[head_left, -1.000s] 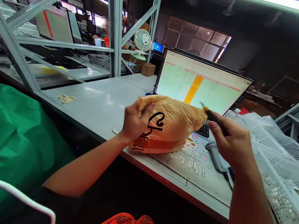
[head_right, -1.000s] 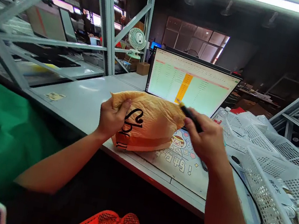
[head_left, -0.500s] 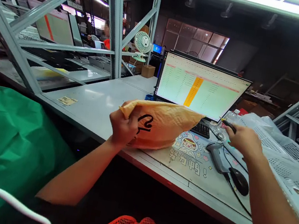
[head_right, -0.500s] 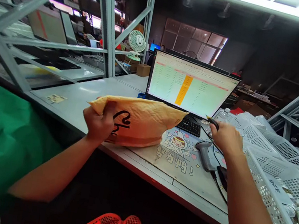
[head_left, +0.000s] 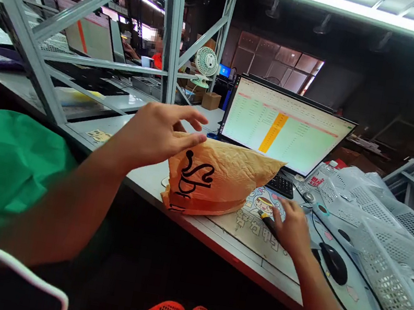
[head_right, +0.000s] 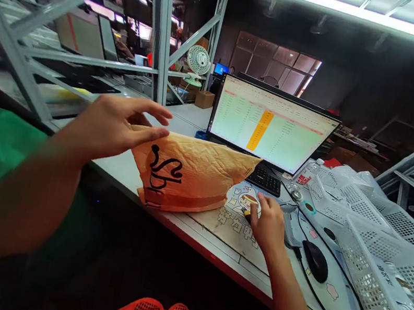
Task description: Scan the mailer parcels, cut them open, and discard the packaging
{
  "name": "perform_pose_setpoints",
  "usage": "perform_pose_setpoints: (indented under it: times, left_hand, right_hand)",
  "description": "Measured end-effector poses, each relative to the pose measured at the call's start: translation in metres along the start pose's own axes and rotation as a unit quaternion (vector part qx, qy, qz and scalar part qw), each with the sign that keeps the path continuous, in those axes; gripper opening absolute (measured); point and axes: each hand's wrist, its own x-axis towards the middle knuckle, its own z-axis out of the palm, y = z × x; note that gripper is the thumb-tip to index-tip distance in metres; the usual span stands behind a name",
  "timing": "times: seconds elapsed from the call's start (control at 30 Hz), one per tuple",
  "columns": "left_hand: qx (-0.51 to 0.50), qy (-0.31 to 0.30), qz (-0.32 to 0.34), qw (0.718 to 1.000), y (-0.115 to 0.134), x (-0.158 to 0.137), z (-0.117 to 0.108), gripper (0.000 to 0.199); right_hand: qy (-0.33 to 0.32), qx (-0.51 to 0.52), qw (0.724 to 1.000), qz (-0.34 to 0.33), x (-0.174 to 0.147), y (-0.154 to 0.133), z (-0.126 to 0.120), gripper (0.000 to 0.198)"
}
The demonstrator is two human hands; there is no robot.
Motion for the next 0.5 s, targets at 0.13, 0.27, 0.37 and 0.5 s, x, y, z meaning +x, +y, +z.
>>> perform_pose_setpoints:
  times: [0.13, 0.27, 0.37, 0.5]
  left_hand:
    - [0.198, -0.173, 0.053, 0.963, 0.033, 0.031, -0.008, 0.032]
    - [0.292, -0.249, 0.050, 0.922, 0.056, 0.053, 0.013, 0.035]
    - [0.313, -0.239, 0.036, 0.918, 0.053, 0.058, 0.028, 0.036]
    - [0.246, -0.230, 0.049, 0.940, 0.037, 0.063, 0.035, 0.033]
  right_hand:
    - [0.193, 0.139, 0.948, -0.210, 0.048, -0.080, -0.062, 0.034]
    - [0.159, 0.142, 0.937, -0.277, 0.090, -0.135, -0.063, 0.036]
    - [0.179, 0.152, 0.936, -0.261, 0.104, -0.144, -0.044, 0.029]
    - [0.232, 0.169, 0.924, -0.252, 0.104, -0.143, -0.034, 0.027]
